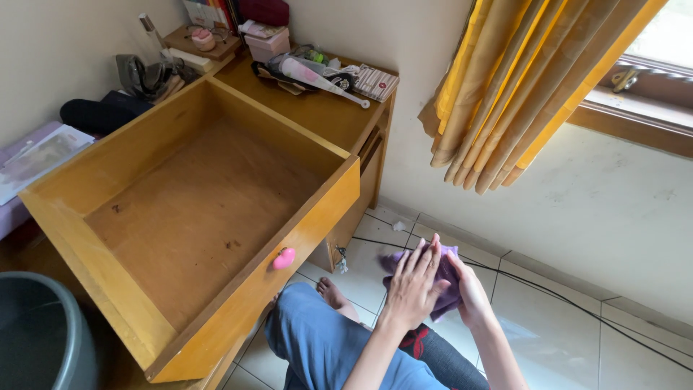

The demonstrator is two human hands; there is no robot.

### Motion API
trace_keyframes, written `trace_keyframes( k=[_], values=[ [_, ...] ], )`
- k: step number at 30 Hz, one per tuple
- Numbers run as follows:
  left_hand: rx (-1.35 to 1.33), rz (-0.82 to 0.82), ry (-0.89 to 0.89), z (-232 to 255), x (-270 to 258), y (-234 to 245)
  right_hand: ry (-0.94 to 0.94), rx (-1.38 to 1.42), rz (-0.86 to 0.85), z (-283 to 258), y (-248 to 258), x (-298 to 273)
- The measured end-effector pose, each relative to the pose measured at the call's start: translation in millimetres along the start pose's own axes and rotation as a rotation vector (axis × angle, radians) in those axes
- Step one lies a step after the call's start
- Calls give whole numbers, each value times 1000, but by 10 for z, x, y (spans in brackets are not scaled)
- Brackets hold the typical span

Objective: Cleaning a wooden drawer with a cloth and then placing notebooks and folders inside to organize them.

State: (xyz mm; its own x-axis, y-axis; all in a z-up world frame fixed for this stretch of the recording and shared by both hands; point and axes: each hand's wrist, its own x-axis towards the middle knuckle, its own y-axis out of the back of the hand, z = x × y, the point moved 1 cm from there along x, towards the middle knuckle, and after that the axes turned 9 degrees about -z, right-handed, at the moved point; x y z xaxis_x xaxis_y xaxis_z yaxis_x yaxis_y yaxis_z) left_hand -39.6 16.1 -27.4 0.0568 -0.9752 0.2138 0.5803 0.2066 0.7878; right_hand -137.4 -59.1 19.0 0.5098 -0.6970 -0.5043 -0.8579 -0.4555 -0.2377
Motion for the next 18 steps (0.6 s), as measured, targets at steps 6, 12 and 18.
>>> trace_keyframes(
  k=[6, 12, 18],
  values=[
    [6, -65, 137, 36, -59, 98, -33, -105, -71, 90, 84, 63],
    [4, 13, -97, 430, -28, 263, -36, 112, 67, -104, -196, -95],
    [110, -73, 59, 26, -19, 61, -16, 114, 83, 138, 154, 138]
  ],
)
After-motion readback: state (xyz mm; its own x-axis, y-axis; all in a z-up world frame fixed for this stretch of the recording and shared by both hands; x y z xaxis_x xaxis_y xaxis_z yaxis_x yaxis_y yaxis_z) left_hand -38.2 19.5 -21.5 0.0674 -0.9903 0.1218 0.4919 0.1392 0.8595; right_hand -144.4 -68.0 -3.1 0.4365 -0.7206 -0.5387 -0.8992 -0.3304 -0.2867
